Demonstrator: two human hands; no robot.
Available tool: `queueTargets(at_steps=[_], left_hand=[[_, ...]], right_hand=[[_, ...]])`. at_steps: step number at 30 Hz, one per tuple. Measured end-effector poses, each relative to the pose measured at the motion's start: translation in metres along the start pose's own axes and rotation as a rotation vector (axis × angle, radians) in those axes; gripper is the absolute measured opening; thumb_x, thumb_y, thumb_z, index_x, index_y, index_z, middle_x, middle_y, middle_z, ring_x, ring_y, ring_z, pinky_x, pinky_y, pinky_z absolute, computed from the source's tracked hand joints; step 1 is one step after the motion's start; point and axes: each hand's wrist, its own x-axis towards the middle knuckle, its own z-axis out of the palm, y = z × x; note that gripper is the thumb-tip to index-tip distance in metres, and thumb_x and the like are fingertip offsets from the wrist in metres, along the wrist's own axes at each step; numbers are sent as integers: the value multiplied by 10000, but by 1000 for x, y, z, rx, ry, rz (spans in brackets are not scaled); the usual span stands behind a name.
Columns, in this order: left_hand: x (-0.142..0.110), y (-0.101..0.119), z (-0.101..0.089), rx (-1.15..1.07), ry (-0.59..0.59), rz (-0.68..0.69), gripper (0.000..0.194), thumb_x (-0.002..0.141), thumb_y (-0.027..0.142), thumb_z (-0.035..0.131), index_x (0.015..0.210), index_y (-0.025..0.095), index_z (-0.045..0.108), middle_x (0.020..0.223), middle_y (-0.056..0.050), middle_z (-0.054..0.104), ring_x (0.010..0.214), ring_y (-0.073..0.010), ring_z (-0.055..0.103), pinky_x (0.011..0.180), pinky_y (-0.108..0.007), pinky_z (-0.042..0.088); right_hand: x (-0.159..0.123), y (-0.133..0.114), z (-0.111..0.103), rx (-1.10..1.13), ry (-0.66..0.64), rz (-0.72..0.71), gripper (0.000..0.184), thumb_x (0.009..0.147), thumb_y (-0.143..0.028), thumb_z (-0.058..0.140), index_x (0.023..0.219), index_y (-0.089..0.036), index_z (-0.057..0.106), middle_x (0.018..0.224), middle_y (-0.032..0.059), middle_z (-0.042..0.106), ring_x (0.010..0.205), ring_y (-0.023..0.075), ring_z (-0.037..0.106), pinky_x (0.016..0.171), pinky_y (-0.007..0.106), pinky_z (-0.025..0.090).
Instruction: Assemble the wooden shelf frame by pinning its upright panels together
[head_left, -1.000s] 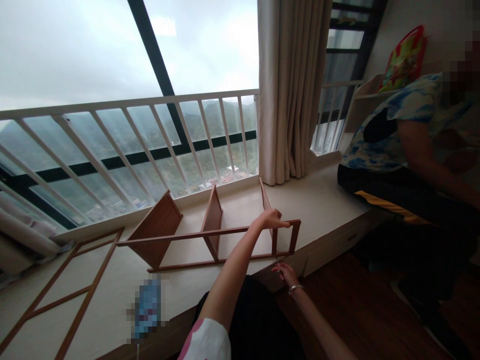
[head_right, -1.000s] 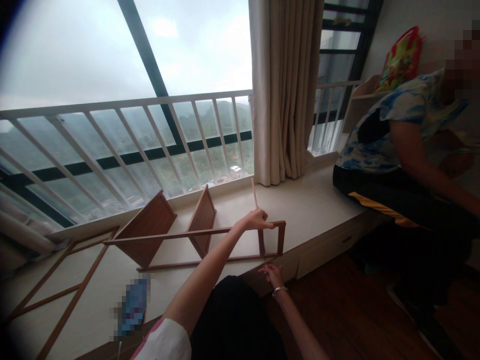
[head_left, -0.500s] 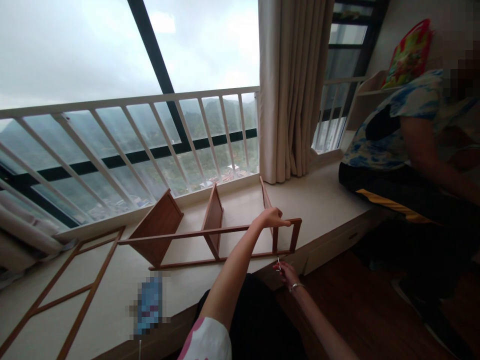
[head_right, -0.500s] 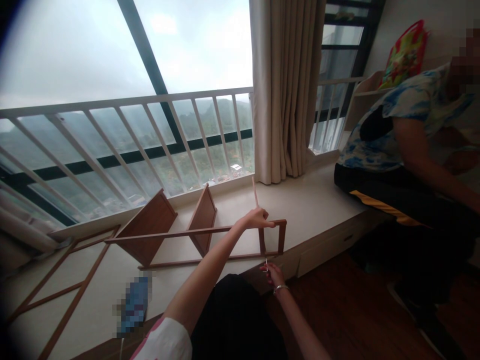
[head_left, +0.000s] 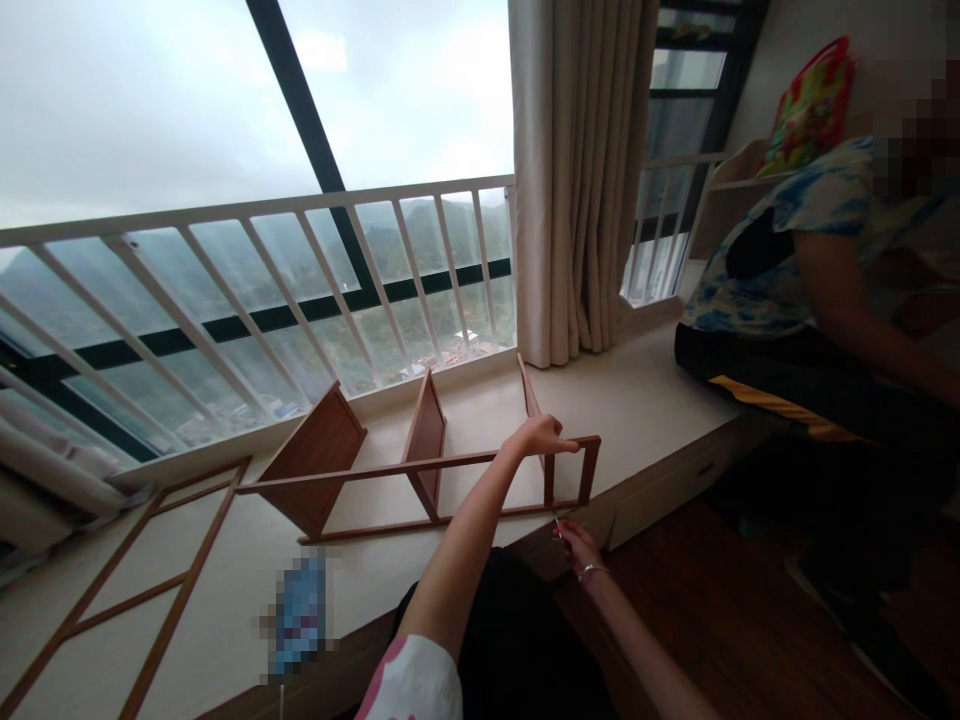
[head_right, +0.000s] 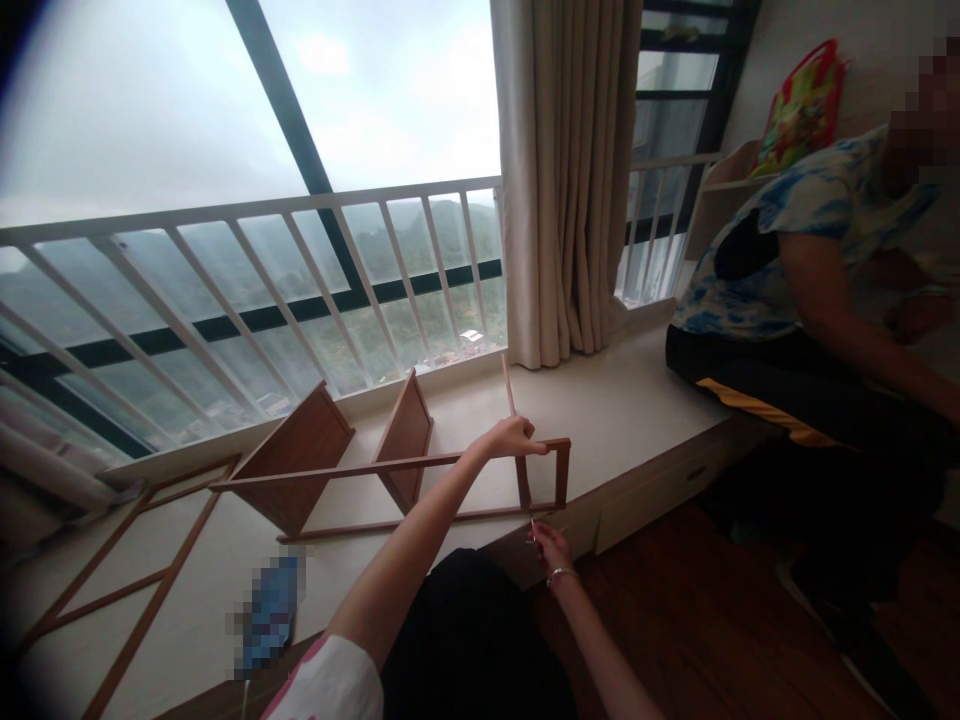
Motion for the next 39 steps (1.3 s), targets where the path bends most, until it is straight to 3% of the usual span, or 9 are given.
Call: queueTargets(at_steps=[5, 13, 19, 33, 39], left_hand=[[-1, 3, -1, 7, 1, -3, 379, 559, 525, 520, 540, 146, 516, 505, 17, 453, 515, -87, 398, 474, -216, 255], [-1, 4, -2, 20, -11, -29, 403, 554, 546, 511, 531, 144, 510, 506, 19, 454, 513, -83, 400, 469, -210, 256], [0, 2, -1, 39, -3, -18, 404, 567, 545, 497, 532, 143, 517, 496, 21, 445, 510, -81, 395, 468, -210, 254], [-1, 2, -2, 29, -13, -29, 387, 556, 533, 522, 541, 146, 518, 520, 16, 467, 521, -85, 406, 474, -210, 258], [-2, 3, -2, 17, -5, -45, 374, 536, 518, 544, 513, 147, 500, 500, 20, 449, 516, -84, 399, 473, -213, 253]], right_hand=[[-8, -11, 3, -29, 12, -116, 372, 454, -377, 706, 736, -180, 563, 565, 10, 620, 450, 106, 513, 349, 173, 300], [-8, -15, 7, -43, 1, -271, 418, 412, -435, 709, 671, -183, 500, 561, 27, 616, 605, 191, 593, 503, 253, 413], [-3, -9, 5, -37, -1, -279, 411, 443, -454, 692, 673, -191, 475, 563, 26, 623, 552, 162, 573, 493, 245, 415], [-3, -7, 1, -136, -136, -313, 384, 512, -458, 635, 755, -161, 642, 666, 58, 647, 607, 175, 572, 538, 270, 437], [-6, -13, 7, -161, -71, -257, 324, 528, -396, 610, 756, -169, 644, 683, 51, 652, 577, 166, 559, 465, 237, 401]])
